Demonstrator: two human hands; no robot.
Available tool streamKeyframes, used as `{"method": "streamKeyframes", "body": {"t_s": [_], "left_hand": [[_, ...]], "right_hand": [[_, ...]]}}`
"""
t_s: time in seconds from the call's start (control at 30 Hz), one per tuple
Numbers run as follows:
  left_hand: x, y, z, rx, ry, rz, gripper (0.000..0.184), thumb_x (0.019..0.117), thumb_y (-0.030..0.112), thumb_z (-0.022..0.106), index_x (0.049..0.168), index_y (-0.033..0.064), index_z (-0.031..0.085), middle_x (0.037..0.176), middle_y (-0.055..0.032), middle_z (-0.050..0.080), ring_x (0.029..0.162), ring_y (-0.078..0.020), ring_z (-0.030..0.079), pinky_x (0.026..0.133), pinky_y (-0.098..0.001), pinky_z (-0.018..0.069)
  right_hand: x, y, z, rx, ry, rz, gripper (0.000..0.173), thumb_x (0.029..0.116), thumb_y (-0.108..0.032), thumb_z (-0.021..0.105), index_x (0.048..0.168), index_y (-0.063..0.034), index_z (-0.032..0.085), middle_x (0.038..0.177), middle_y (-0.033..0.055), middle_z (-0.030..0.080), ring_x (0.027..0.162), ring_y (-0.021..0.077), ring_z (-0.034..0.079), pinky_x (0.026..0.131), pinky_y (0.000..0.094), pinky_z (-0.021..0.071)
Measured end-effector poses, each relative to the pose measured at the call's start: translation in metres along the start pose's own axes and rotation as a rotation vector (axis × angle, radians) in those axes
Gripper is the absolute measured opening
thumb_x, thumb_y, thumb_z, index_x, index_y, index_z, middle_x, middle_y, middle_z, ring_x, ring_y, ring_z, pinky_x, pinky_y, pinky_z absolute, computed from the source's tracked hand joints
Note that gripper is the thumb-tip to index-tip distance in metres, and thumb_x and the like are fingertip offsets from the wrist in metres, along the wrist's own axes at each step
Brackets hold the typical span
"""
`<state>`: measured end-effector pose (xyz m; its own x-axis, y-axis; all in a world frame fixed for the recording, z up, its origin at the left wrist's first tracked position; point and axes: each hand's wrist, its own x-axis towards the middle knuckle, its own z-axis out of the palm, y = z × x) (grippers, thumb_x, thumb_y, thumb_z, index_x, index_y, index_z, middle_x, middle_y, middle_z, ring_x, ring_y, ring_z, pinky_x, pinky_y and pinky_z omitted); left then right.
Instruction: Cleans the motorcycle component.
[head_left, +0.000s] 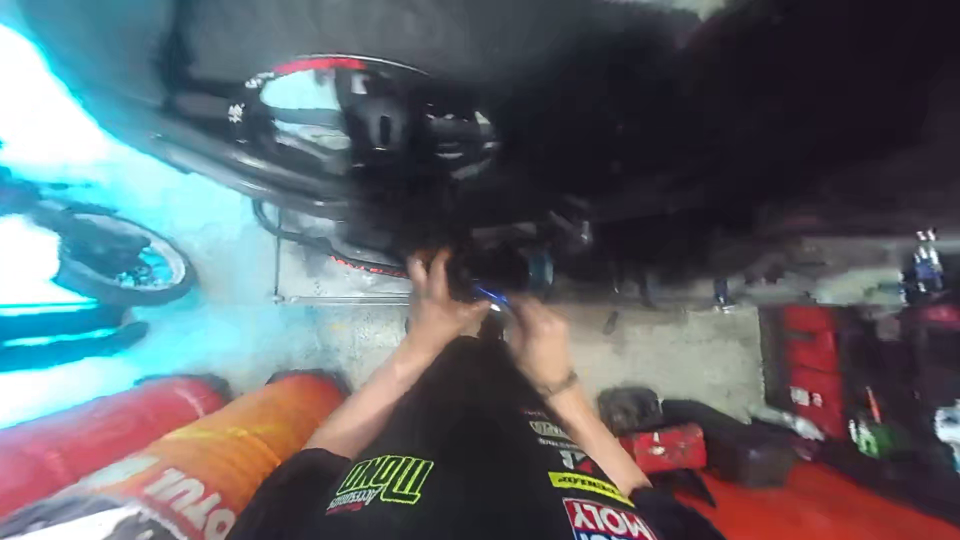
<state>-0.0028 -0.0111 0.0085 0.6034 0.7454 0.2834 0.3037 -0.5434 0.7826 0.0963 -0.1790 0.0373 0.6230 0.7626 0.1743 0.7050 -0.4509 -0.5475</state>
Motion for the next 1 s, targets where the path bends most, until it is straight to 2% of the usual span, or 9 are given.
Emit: {"method": "streamKeyframes", "body": {"t_s": [0.13,0.23,0.33,0.43,0.5,0.6,0.7,0.83,1.0], "left_hand": [[0.004,0.002,-0.015,-0.171,-0.061,-0.053,0.113,0.0522,0.052,0.1,0.141,0.0004,0.051,0.142,-0.0226,0.049,0.128,-0.0285,0.055,0.102,-0.0413,0.0564],[0.0,0.01,-0.026,-0.538,-0.075,-0.192,0.122,0.051,0.026,0.104,0.147,-0.0038,0.035,0.136,-0.0171,0.058,0.123,-0.0253,0.062,0.102,-0.0416,0.0593],[-0.008,0.018,-0.035,-1.021,-0.062,-0.315,0.102,0.0593,0.008,0.097,0.142,-0.0032,0.038,0.126,-0.0188,0.062,0.112,-0.0292,0.066,0.096,-0.0482,0.0595],[-0.011,0.033,-0.043,-1.383,-0.043,-0.491,0.09,0.0677,0.001,0.088,0.141,0.0009,0.036,0.125,-0.0205,0.061,0.112,-0.0327,0.065,0.098,-0.0548,0.0553],[-0.007,0.043,-0.046,-1.493,-0.036,-0.601,0.094,0.0678,-0.009,0.083,0.144,0.0052,0.03,0.127,-0.0281,0.057,0.111,-0.0457,0.064,0.095,-0.0672,0.0546],[-0.004,0.052,-0.045,-1.248,-0.042,-0.514,0.1,0.0647,-0.013,0.084,0.144,0.007,0.027,0.126,-0.0268,0.058,0.107,-0.0427,0.067,0.086,-0.0598,0.0614],[-0.01,0.034,-0.048,-0.619,-0.045,-0.263,0.113,0.0613,0.004,0.093,0.152,0.005,0.024,0.144,-0.0177,0.051,0.124,-0.0252,0.062,0.099,-0.0439,0.061],[-0.007,0.013,-0.057,-0.264,-0.077,-0.222,0.125,0.0645,0.01,0.086,0.163,0.0157,0.009,0.159,-0.0117,0.04,0.138,-0.0183,0.051,0.109,-0.0424,0.0534],[0.008,-0.027,-0.064,-0.305,-0.117,-0.047,0.101,0.0701,0.008,0.082,0.155,0.0043,0.028,0.151,-0.0158,0.047,0.137,-0.0225,0.051,0.112,-0.0442,0.0494]], "right_hand": [[-0.003,0.009,-0.01,0.197,-0.066,0.128,0.029,0.1035,-0.033,0.057,0.118,-0.0141,0.073,0.091,-0.0014,0.076,0.077,0.0108,0.072,0.072,0.0379,0.0627],[-0.044,0.069,-0.007,0.136,-0.113,0.396,0.032,0.1054,-0.035,0.053,0.114,-0.0101,0.07,0.081,0.0013,0.072,0.07,0.0146,0.07,0.068,0.0418,0.062],[-0.036,0.11,0.029,-0.11,-0.442,0.589,0.034,0.1034,-0.032,0.052,0.118,-0.0059,0.069,0.106,0.0193,0.072,0.097,0.0376,0.071,0.085,0.0607,0.0572],[0.014,0.126,0.086,-0.263,-0.601,0.554,0.04,0.0924,-0.024,0.067,0.124,-0.0006,0.066,0.128,0.0287,0.063,0.113,0.047,0.065,0.091,0.0663,0.054],[0.037,0.147,0.121,-0.361,-0.624,0.482,0.046,0.0976,-0.027,0.062,0.137,-0.0023,0.061,0.133,0.0299,0.062,0.12,0.0505,0.061,0.095,0.0705,0.0494],[0.047,0.157,0.122,-0.426,-0.658,0.486,0.046,0.1006,-0.031,0.057,0.14,-0.0082,0.061,0.136,0.027,0.061,0.125,0.0497,0.058,0.099,0.0722,0.0461],[0.04,0.149,0.075,-0.41,-0.694,0.449,0.043,0.0944,-0.035,0.066,0.128,-0.0086,0.067,0.122,0.0249,0.068,0.11,0.0466,0.067,0.088,0.0707,0.052],[0.02,0.131,0.004,0.355,-0.418,0.3,0.024,0.0967,-0.02,0.066,0.117,-0.0075,0.069,0.095,0.0061,0.074,0.076,0.017,0.071,0.067,0.0392,0.0629],[0.032,0.048,-0.03,0.973,-0.331,0.005,0.019,0.095,-0.008,0.068,0.112,-0.0004,0.072,0.113,0.0111,0.068,0.08,0.0189,0.069,0.066,0.0345,0.0633]]}}
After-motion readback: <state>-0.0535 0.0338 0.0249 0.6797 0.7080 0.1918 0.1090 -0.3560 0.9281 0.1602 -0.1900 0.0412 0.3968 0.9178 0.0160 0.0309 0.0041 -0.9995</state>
